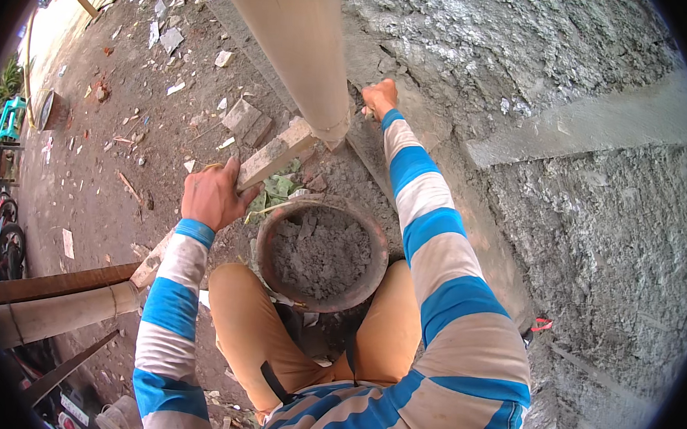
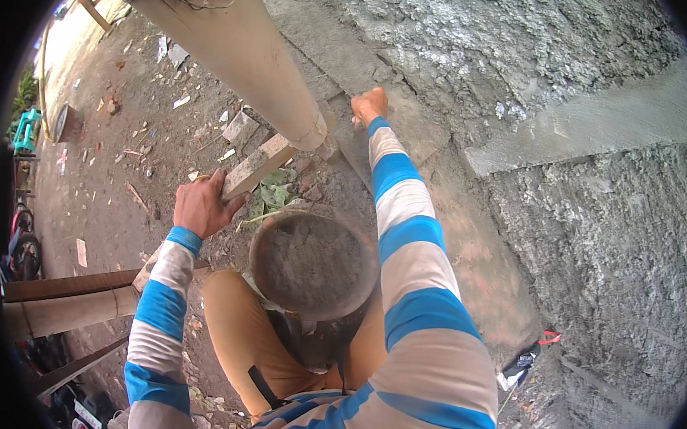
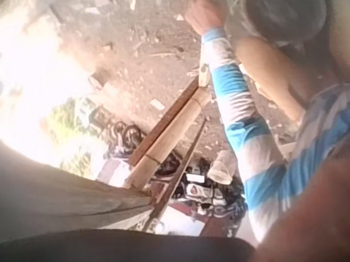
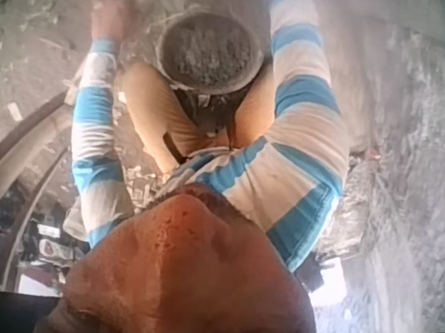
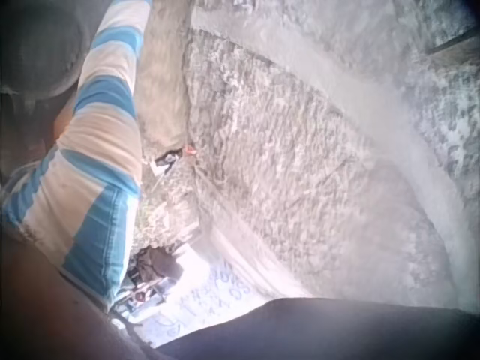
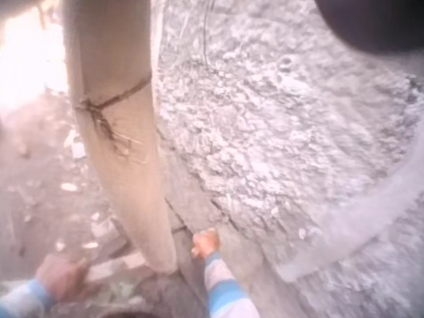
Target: The person scoops cement from a bucket using a trowel and applies it to a concrete wall, smoothing the surface. The person repeatedly scoops and spreads the cement along a horizontal section of the wall.
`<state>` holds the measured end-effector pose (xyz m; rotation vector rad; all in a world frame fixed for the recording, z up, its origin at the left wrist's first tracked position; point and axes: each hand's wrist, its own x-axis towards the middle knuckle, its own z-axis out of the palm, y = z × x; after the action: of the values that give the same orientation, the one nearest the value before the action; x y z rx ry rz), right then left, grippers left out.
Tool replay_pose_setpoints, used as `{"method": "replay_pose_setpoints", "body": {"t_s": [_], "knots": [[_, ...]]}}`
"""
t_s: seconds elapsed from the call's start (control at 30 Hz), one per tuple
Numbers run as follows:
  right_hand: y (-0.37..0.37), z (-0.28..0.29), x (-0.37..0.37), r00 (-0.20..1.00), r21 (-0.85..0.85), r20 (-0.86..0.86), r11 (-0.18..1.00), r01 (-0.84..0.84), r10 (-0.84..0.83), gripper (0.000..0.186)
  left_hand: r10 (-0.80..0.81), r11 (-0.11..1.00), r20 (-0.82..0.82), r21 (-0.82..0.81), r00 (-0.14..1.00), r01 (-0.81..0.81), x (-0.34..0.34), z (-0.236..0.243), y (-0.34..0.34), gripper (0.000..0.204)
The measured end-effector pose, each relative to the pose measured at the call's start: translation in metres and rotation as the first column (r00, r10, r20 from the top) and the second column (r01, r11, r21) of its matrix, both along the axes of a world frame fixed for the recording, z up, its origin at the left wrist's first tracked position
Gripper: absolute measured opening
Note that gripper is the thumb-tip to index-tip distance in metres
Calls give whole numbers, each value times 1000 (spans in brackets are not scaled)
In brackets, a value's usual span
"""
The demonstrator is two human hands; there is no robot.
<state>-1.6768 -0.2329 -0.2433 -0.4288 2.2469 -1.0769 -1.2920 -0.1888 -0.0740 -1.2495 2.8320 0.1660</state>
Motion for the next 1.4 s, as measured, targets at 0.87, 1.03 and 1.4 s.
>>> {"method": "replay_pose_setpoints", "body": {"t_s": [0.87,1.03,1.4], "knots": [[259,148,10,904,-108,58,903,-416,424,51,17,1000,54,9,998,-17,3,5,4,52],[325,210,39,773,-40,245,803,-594,585,46,18,1000,42,13,999,-19,4,-1,4,54],[304,140,81,255,-137,860,682,-718,442,43,22,1000,46,15,999,-23,2,0,5,54]]}}
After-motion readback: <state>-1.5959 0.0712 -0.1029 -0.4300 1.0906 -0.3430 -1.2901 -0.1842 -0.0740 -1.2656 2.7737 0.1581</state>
